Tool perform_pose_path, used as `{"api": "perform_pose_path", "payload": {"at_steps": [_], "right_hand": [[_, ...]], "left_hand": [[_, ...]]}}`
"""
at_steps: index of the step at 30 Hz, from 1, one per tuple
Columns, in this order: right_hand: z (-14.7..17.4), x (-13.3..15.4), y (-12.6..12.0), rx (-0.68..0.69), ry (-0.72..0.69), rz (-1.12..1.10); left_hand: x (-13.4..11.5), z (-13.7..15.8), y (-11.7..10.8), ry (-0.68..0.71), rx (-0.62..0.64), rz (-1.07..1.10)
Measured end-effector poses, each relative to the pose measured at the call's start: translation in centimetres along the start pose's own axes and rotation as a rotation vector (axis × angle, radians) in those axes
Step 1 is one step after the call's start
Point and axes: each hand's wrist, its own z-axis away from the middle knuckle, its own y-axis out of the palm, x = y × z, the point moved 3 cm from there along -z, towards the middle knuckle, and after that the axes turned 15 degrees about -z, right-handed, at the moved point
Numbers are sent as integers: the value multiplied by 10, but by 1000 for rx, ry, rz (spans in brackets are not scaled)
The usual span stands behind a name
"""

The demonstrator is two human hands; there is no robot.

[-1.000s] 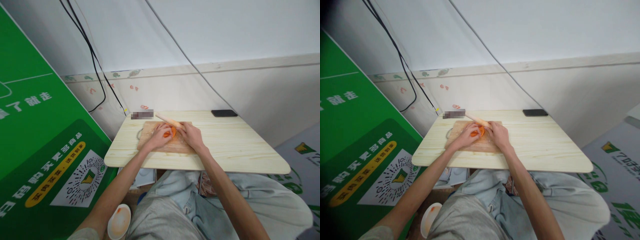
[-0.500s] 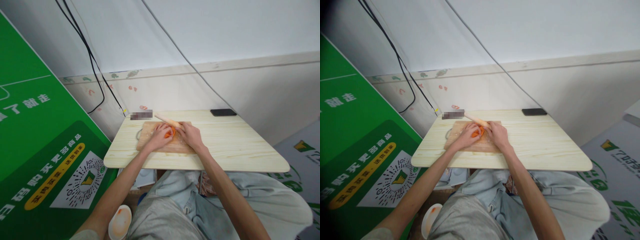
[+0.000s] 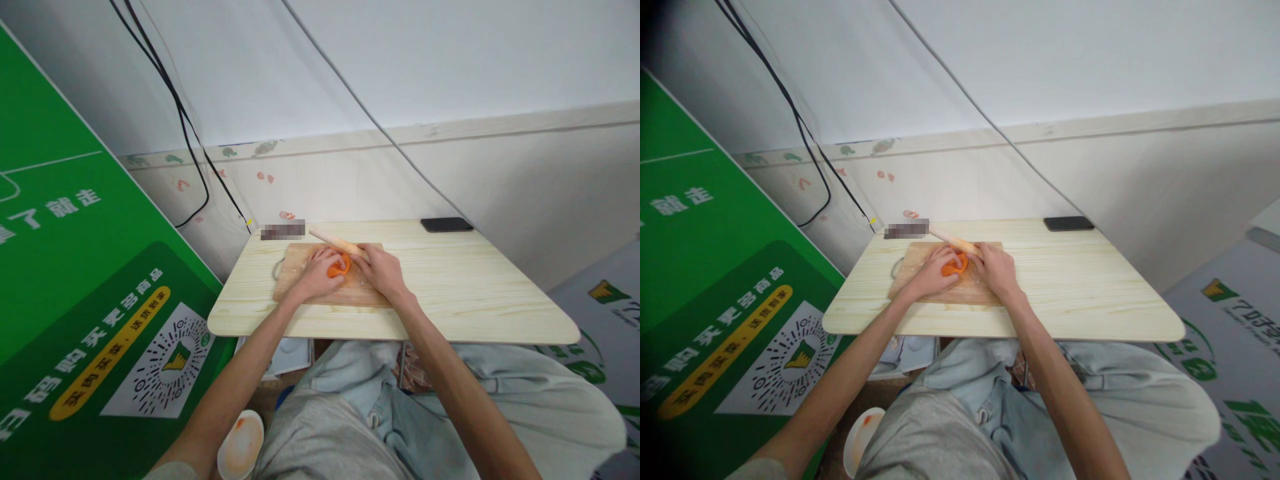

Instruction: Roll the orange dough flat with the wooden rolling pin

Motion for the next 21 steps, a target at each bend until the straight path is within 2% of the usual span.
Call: {"api": "perform_pose_path", "payload": {"at_steps": [21], "right_hand": [[0,-3,2,-11,-18,-11]], "left_hand": [[2,-2,3,-14,15,-7]]}}
